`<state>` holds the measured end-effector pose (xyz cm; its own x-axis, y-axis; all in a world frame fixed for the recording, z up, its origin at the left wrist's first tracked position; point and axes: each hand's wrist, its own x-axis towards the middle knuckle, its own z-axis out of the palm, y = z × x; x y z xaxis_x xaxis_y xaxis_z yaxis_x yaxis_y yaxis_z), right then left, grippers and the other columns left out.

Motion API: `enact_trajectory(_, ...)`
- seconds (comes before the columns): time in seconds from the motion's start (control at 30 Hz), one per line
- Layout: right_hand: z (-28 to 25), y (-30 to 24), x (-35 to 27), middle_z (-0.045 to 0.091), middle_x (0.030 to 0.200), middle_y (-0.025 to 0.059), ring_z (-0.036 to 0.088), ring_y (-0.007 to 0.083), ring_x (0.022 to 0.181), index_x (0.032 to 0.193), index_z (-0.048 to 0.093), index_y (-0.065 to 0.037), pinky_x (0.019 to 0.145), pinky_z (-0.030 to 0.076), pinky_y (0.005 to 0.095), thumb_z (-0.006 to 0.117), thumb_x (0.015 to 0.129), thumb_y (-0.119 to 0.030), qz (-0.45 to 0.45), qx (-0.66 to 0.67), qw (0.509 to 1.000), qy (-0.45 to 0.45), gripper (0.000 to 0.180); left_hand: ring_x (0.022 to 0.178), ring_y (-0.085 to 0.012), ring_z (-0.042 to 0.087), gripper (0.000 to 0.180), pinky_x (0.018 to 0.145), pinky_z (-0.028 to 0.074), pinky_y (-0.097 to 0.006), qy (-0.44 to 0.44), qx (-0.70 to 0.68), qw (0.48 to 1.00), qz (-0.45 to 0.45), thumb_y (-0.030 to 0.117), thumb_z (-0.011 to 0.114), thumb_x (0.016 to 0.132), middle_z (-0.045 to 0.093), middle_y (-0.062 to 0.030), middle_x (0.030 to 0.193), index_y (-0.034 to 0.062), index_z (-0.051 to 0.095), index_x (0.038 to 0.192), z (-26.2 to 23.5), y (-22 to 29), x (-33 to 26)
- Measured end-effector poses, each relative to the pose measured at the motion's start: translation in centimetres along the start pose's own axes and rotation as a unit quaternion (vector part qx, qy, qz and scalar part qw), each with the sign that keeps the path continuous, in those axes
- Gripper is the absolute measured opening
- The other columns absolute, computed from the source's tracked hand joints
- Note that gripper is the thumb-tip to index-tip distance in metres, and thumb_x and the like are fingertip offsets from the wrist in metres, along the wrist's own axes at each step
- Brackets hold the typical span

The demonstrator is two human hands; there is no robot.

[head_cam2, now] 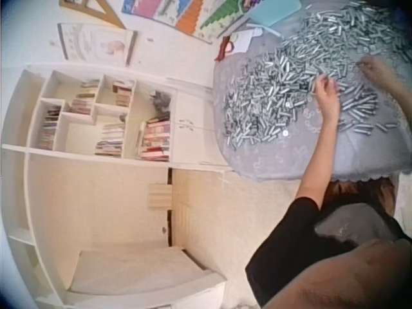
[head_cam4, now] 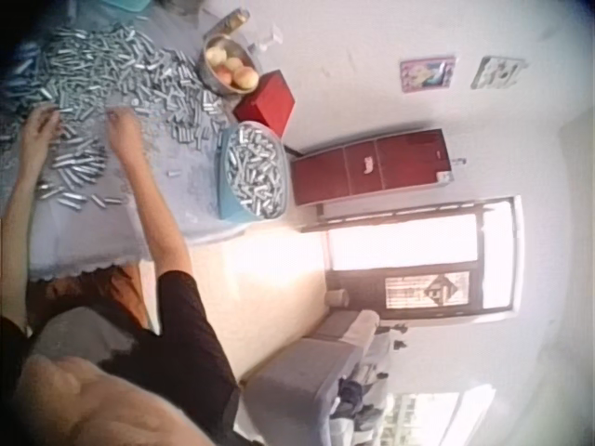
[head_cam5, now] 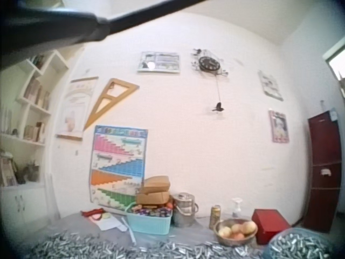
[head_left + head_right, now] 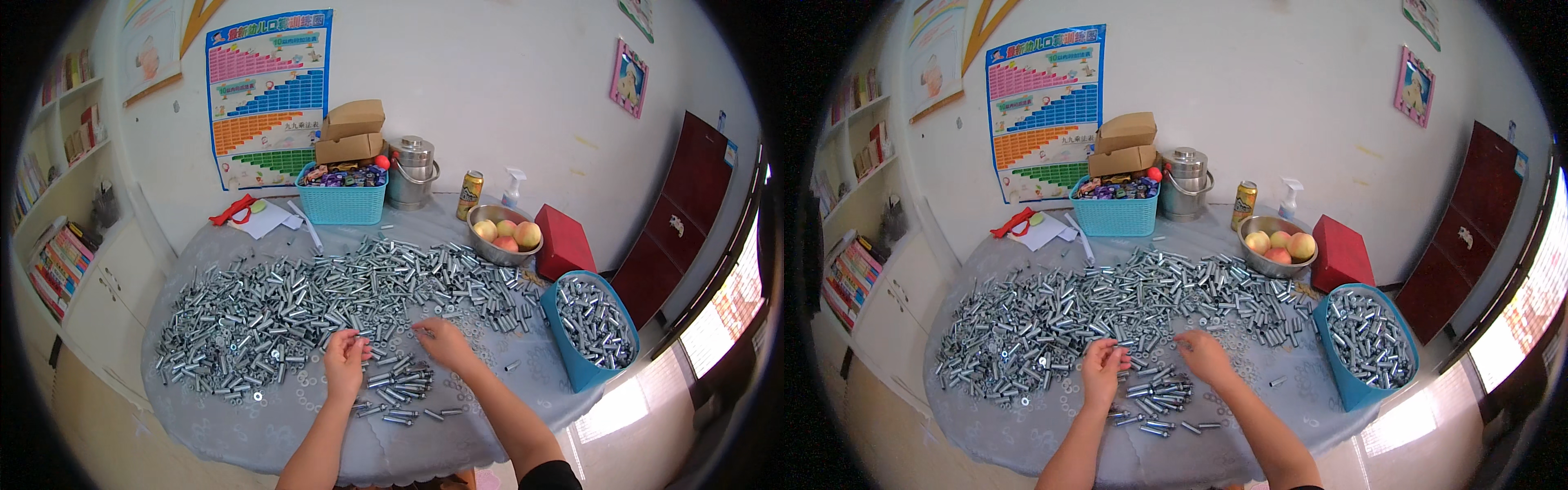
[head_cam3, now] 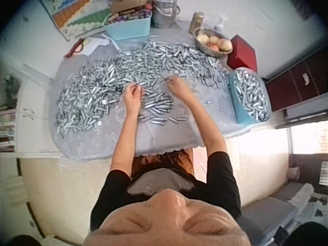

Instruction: The person sits at a table covered with a large pile of metal fasteners, including bolts and washers. They repeatedly pick up individual bolts and washers, assemble them by hand, and place the completed units into a blue plastic bin on the right side of the table.

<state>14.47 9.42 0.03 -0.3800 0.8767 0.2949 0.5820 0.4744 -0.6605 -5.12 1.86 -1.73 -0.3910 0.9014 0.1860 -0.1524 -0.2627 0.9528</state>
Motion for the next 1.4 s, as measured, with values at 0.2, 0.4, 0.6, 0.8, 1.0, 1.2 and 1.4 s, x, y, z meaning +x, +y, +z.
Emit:
enact_trajectory(0.2, 2.8, 0.0, 4.6, 0.065, 0.08, 0.0123, 0.062, 0.0305, 0.076, 0.079, 0.068, -0.008, 0.07, 0.048, 0.04, 0.064, 0.072, -0.023, 0.12, -0.093, 0.984, 0.091, 0.017, 0.079, -0.0156, 0.061, 0.024, 0.068, 0.053, -0.025, -0.036, -0.018, 0.999, -0.014, -0.005, 0.051, 0.085, 0.061, -0.0108, 0.091, 0.0007, 0.048, 0.107, 0.1, -0.5, 0.0)
enact_trajectory(0.4, 3.9, 1.3, 5.6, 0.065, 0.075, 0.0117, 0.063, 0.0274, 0.07, 0.078, 0.069, -0.008, 0.065, 0.049, 0.0357, 0.068, 0.069, -0.028, 0.188, -0.091, 0.974, 0.091, 0.022, 0.087, -0.0128, 0.06, 0.022, 0.074, 0.047, -0.023, -0.056, -0.016, 0.998, -0.002, -0.005, 0.053, 0.084, 0.062, -0.0117, 0.099, -0.0014, 0.05, 0.105, 0.4, 0.2, -0.3)
enact_trajectory(0.6, 1.5, 1.0, 2.4, 0.066, 0.083, 0.0083, 0.059, 0.0116, 0.073, 0.091, 0.063, -0.001, 0.066, 0.047, 0.0249, 0.064, 0.08, -0.015, 0.158, 0.255, 0.952, 0.063, 0.018, 0.089, -0.0113, 0.059, 0.019, 0.075, 0.046, -0.021, -0.079, -0.013, 0.997, -0.009, -0.003, 0.056, 0.083, 0.063, -0.01, 0.097, -0.0014, 0.052, 0.102, 0.4, 0.2, -0.6)
enact_trajectory(0.8, 0.1, -2.3, -2.2, 0.064, 0.094, 0.0116, 0.06, 0.0142, 0.082, 0.125, 0.042, -0.003, 0.075, 0.047, 0.0255, 0.057, 0.085, -0.004, 0.079, 0.484, 0.871, 0.025, 0.042, 0.085, -0.0101, 0.059, 0.017, 0.074, 0.046, -0.022, -0.121, 0.042, 0.992, 0.005, 0.0, 0.059, 0.081, 0.063, -0.0063, 0.094, 0.0, 0.057, 0.098, 1.3, -0.1, -1.2)
enact_trajectory(1.0, 0.6, -3.7, -3.1, 0.065, 0.087, 0.0061, 0.058, 0.0102, 0.083, 0.129, 0.042, -0.005, 0.077, 0.045, 0.0246, 0.059, 0.083, -0.001, 0.041, 0.457, 0.888, 0.041, 0.049, 0.085, -0.0111, 0.059, 0.02, 0.076, 0.046, -0.024, -0.158, 0.135, 0.978, 0.025, -0.001, 0.062, 0.079, 0.064, -0.0053, 0.092, 0.0008, 0.059, 0.099, 1.9, 0.8, -2.3)
enact_trajectory(1.2, 0.9, -4.1, -3.5, 0.065, 0.088, 0.0032, 0.058, 0.0077, 0.082, 0.127, 0.048, -0.006, 0.077, 0.046, 0.0235, 0.063, 0.079, 0.001, -0.035, 0.24, 0.97, 0.025, 0.051, 0.081, -0.0129, 0.061, 0.021, 0.074, 0.047, -0.025, -0.16, 0.172, 0.971, 0.041, 0.0, 0.064, 0.078, 0.065, -0.008, 0.088, -0.0011, 0.059, 0.099, 2.2, 1.2, -2.6)
enact_trajectory(1.4, 0.4, -4.9, -3.7, 0.065, 0.099, 0.0073, 0.059, 0.0144, 0.086, 0.124, 0.051, -0.006, 0.08, 0.046, 0.0277, 0.062, 0.079, -0.001, -0.088, 0.178, 0.979, 0.048, 0.047, 0.085, -0.0135, 0.061, 0.024, 0.075, 0.047, -0.026, -0.141, 0.128, 0.981, 0.033, 0.0, 0.064, 0.078, 0.065, -0.0094, 0.09, -0.0004, 0.058, 0.102, 2.4, 1.3, -2.7)
